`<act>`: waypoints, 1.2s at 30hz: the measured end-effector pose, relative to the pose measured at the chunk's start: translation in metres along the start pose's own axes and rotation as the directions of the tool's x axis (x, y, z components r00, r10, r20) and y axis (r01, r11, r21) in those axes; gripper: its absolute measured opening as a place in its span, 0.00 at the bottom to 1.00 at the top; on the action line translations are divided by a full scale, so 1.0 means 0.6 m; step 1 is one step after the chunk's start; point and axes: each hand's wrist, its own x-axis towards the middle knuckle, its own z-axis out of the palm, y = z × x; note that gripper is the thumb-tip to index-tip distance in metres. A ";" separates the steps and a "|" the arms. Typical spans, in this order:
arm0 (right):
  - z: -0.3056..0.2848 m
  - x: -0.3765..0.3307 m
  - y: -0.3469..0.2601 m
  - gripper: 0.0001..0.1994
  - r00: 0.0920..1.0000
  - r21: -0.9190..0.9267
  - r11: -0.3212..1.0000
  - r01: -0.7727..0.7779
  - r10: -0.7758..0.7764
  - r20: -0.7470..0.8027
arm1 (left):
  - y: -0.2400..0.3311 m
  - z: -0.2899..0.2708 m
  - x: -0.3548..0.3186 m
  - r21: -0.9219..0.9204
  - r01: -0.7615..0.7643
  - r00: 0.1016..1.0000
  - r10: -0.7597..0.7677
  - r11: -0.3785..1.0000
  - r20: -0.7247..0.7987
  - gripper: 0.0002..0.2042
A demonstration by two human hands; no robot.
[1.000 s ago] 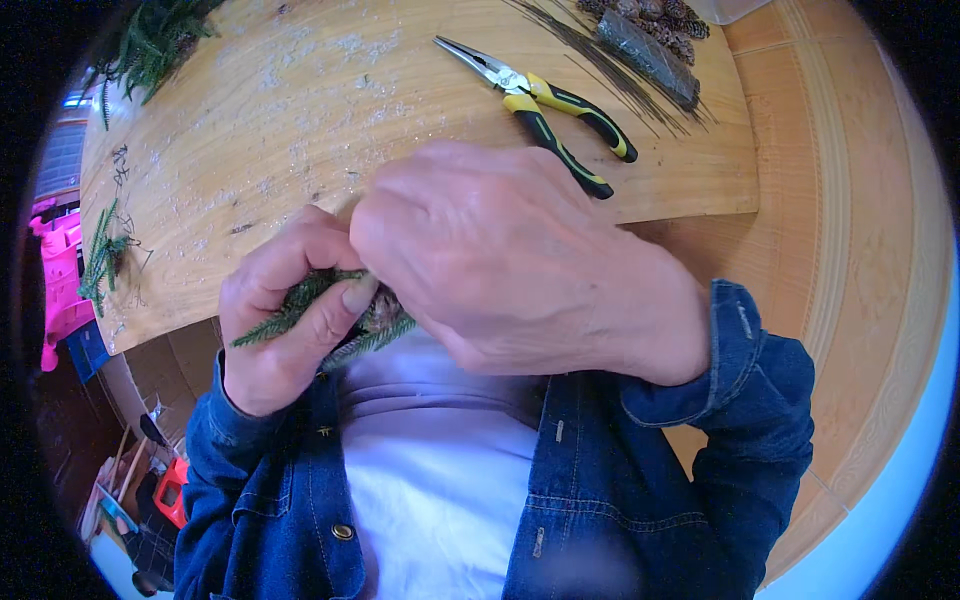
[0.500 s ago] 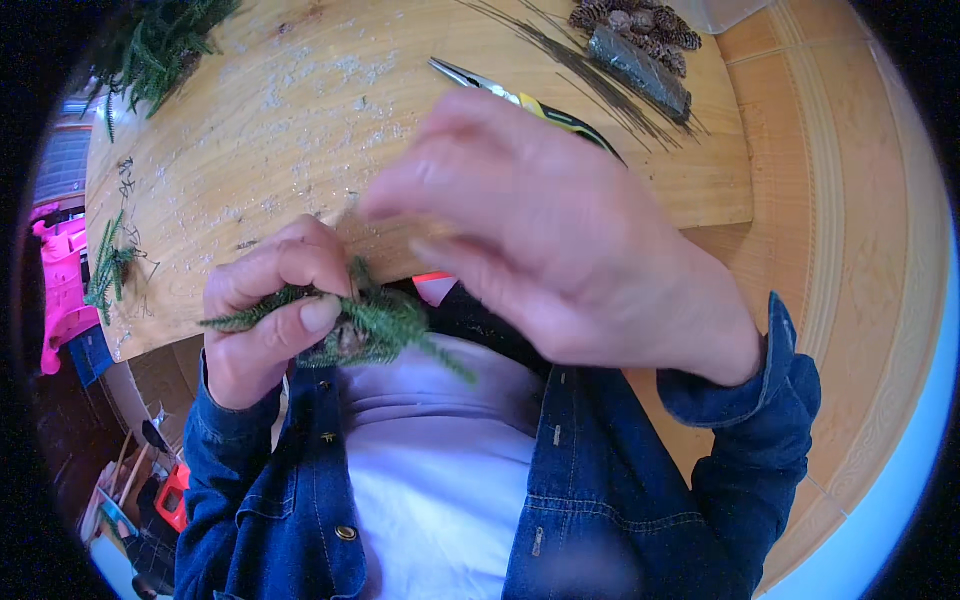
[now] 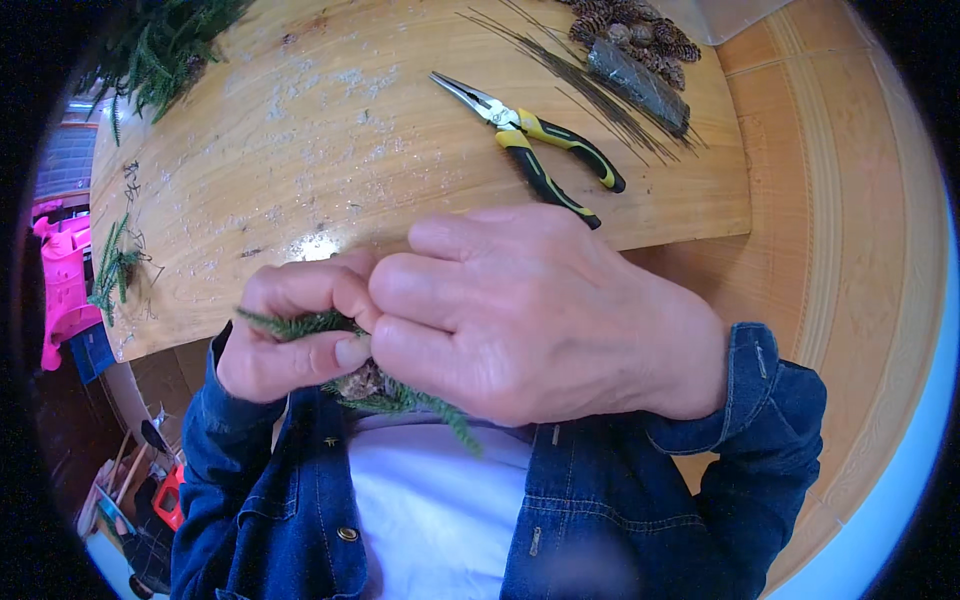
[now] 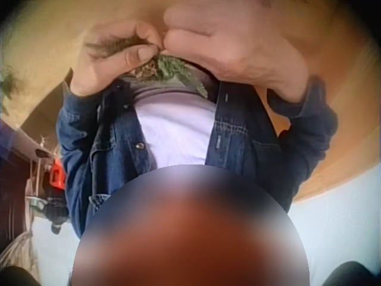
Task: Assembling pine branches and pine cones together using wire and pliers for decorative purposes.
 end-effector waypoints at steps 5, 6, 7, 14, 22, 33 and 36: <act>0.031 -0.019 -0.009 0.09 0.951 0.312 0.907 -0.284 0.308 -0.029 | 0.003 0.022 0.001 0.746 -0.258 0.936 0.350 0.614 0.035 0.07; 0.027 -0.018 -0.010 0.08 0.923 0.391 0.844 -0.367 0.384 0.037 | 0.002 0.027 -0.001 0.864 -0.247 0.906 0.422 0.440 0.044 0.08; 0.022 -0.017 -0.011 0.08 0.886 0.459 0.768 -0.447 0.450 0.109 | 0.001 0.027 -0.002 0.864 -0.244 0.907 0.419 0.441 0.042 0.08; -0.003 -0.019 0.003 0.04 0.898 0.409 0.828 -0.384 0.439 -0.046 | 0.010 0.003 -0.001 0.440 -0.179 0.967 0.240 0.880 -0.087 0.05; -0.002 -0.006 -0.001 0.07 0.988 0.139 0.987 -0.087 0.103 -0.113 | -0.002 0.002 0.002 0.024 -0.075 0.996 0.076 0.997 -0.051 0.05; 0.017 -0.017 0.010 0.09 0.996 0.228 0.972 -0.065 0.078 -0.049 | 0.013 0.010 0.013 0.605 -0.251 0.955 0.294 0.755 0.028 0.06; 0.028 -0.020 0.004 0.10 0.915 0.532 0.776 -0.338 0.403 -0.006 | 0.012 0.013 0.011 0.755 -0.260 0.924 0.381 0.602 0.015 0.07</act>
